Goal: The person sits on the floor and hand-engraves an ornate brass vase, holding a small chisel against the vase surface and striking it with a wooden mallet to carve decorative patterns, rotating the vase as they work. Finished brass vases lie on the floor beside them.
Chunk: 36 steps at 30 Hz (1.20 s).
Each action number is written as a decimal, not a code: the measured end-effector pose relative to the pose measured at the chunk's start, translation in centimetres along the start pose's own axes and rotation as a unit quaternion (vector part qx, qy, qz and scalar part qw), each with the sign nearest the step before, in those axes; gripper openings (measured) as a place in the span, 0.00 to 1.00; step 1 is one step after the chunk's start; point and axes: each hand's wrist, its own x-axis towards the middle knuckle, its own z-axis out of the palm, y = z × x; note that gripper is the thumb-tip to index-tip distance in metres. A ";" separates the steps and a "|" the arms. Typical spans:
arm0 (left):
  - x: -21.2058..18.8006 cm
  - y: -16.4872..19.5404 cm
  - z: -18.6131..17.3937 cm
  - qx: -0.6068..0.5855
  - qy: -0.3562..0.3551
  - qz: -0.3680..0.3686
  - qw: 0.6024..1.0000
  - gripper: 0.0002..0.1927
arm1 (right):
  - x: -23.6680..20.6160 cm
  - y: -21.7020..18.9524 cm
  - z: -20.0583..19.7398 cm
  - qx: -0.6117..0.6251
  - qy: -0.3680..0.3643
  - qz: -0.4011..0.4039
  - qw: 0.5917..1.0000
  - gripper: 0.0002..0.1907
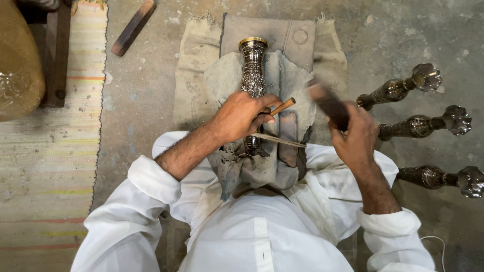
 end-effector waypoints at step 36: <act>0.5 -0.1 -0.4 -0.001 -0.023 0.026 0.999 0.19 | -0.1 0.0 -1.3 0.133 -0.013 0.127 0.983 0.19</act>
